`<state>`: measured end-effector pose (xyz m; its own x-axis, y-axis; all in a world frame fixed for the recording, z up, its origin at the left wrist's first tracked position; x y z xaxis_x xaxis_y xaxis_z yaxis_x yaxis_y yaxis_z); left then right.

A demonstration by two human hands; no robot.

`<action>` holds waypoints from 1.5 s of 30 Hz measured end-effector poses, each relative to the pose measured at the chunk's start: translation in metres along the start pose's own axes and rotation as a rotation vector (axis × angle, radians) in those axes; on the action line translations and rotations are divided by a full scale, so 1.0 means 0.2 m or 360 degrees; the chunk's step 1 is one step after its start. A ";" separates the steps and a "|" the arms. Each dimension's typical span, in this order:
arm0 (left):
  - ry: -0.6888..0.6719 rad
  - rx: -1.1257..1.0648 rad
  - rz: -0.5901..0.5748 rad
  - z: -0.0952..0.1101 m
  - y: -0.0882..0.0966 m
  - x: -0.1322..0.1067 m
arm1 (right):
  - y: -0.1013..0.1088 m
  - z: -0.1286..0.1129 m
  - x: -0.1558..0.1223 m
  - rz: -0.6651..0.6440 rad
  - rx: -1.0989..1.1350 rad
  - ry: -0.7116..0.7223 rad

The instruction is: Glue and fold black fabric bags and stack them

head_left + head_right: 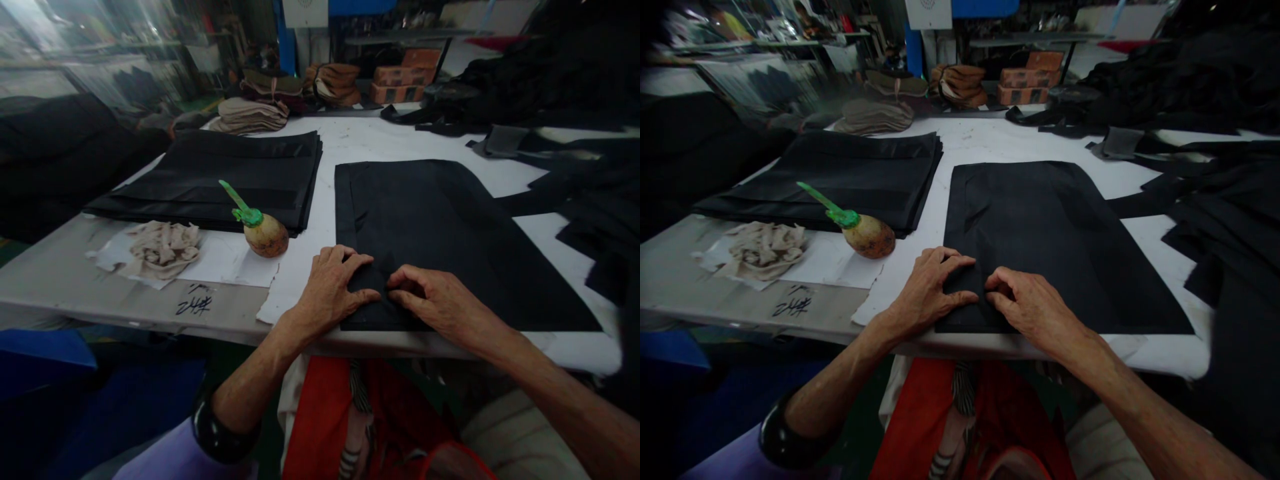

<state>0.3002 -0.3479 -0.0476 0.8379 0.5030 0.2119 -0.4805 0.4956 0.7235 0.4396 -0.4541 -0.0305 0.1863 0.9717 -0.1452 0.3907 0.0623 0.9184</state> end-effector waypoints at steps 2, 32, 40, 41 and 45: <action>0.0003 -0.0026 -0.0001 0.00 0.00 0.00 | 0.00 0.00 0.00 0.0005 0.0008 0.0002; 0.0056 -0.0097 0.0003 0.00 0.01 0.01 | -0.07 0.00 -0.21 0.0372 -0.0498 0.0581; -0.0121 -0.0012 0.0095 0.10 0.08 -0.04 | -0.08 0.00 -0.21 0.0371 -0.0710 0.0619; -0.0199 0.0040 0.0068 0.13 0.08 -0.07 | -0.09 0.00 -0.21 0.0377 -0.0723 0.0616; -0.0407 0.0188 -0.0183 0.21 0.01 -0.22 | -0.11 0.00 -0.23 0.0459 -0.0749 0.0626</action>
<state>0.2729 -0.3989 -0.0283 0.9303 0.2464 0.2719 -0.3578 0.4457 0.8206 0.4236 -0.4994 -0.0438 -0.1522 0.9694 0.1928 -0.0761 -0.2060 0.9756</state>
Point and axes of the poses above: each hand's wrist, its own x-axis towards the middle knuckle, its own y-axis out of the back of the hand, z = x × y, the point moved 3 cm from there along x, towards the middle knuckle, and after that the axes turned 14 degrees about -x, right-handed, at the moved point
